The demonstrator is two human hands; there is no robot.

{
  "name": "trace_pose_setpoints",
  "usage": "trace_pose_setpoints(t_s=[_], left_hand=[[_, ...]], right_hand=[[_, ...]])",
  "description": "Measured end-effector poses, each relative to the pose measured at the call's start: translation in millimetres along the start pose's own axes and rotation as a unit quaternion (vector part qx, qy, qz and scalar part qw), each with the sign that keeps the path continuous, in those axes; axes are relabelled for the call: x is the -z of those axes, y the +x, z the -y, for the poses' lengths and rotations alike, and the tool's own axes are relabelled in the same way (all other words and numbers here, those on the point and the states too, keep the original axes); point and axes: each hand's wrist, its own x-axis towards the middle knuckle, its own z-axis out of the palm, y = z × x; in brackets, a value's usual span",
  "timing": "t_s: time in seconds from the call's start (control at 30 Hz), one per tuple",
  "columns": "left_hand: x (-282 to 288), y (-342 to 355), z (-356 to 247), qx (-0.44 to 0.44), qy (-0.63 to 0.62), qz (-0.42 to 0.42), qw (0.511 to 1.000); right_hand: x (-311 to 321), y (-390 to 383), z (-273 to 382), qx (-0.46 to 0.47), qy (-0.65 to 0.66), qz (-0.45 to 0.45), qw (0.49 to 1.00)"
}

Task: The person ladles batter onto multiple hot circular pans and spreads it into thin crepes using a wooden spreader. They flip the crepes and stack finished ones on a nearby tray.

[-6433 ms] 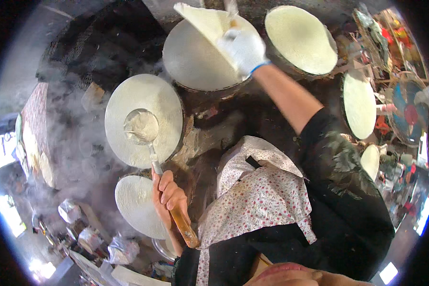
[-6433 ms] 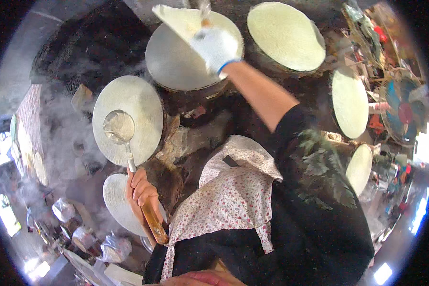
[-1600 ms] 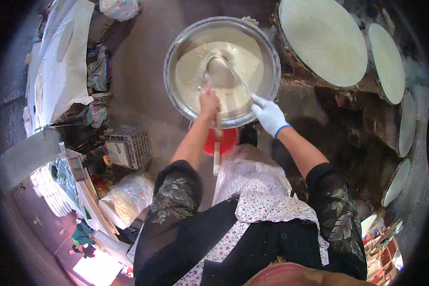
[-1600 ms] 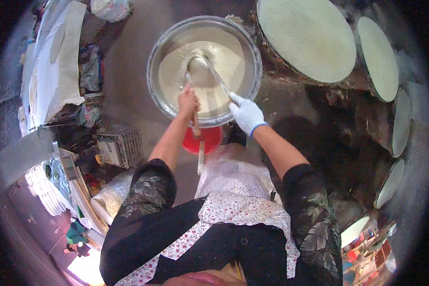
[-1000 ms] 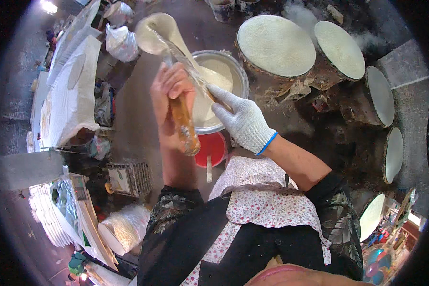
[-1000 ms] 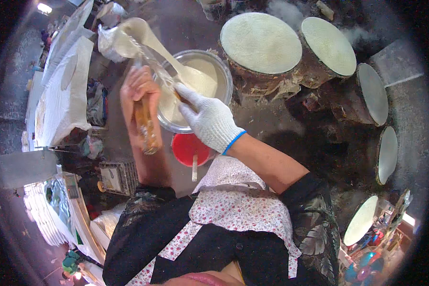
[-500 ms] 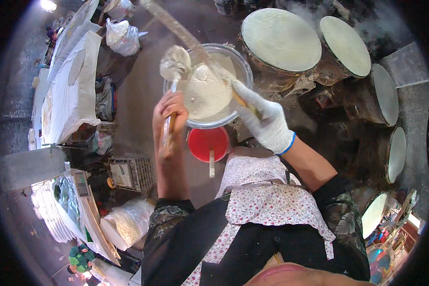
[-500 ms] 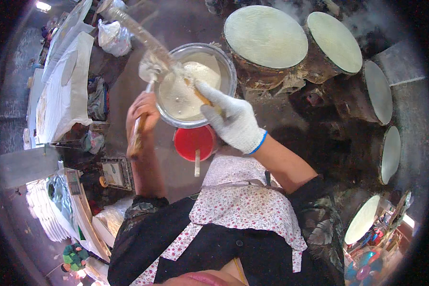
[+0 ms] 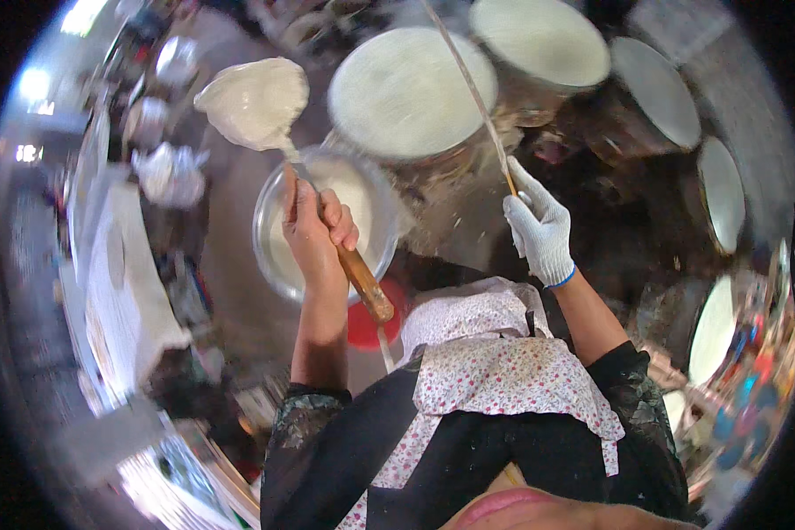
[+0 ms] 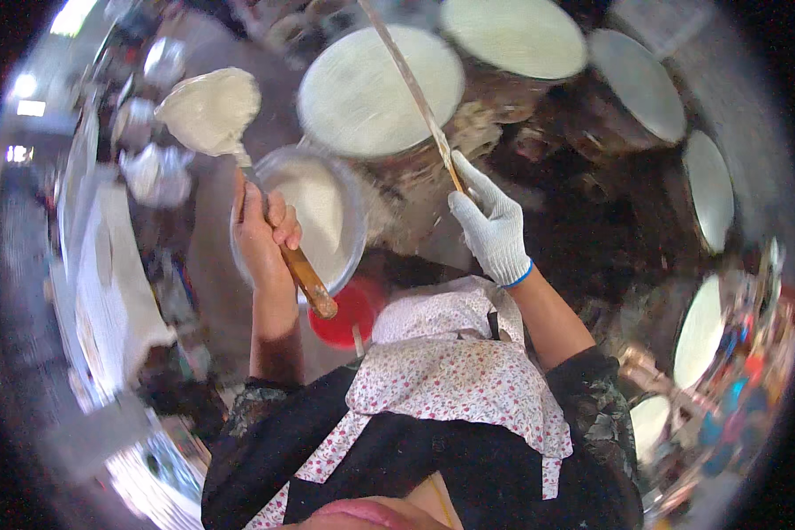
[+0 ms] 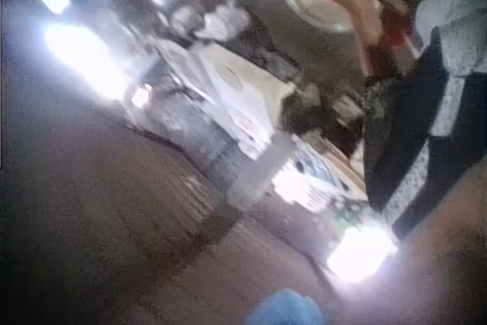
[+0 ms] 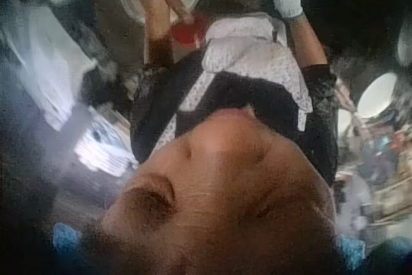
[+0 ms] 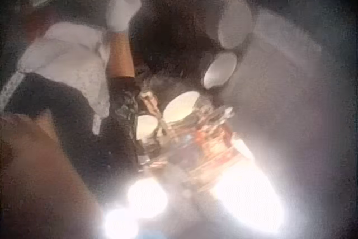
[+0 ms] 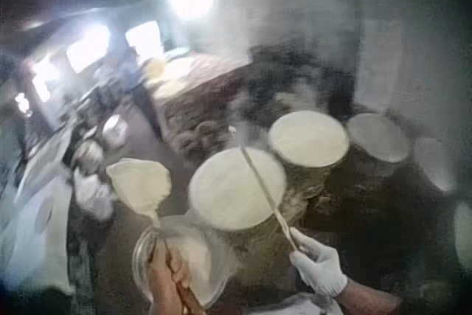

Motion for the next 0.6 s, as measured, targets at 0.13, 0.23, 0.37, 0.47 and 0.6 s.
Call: trace_pose_setpoints(t_s=[0.13,0.23,0.37,0.47,0.6], left_hand=[[-111,77,36,0.359,-0.402,0.233,0.809],[-200,120,107,0.464,-0.430,0.249,0.733],[-330,131,211,0.551,-0.406,0.282,0.672],[-424,135,284,0.567,-0.317,0.287,0.704],[-528,137,389,0.463,-0.050,0.387,0.796]], right_hand=[[99,-1,-4,0.013,0.017,-0.115,0.993],[177,1,-11,-0.064,0.056,-0.194,0.977],[286,7,-12,-0.029,0.006,-0.306,0.952],[370,14,-3,-0.080,0.032,-0.335,0.938],[460,32,9,-0.108,0.033,-0.371,0.922]])
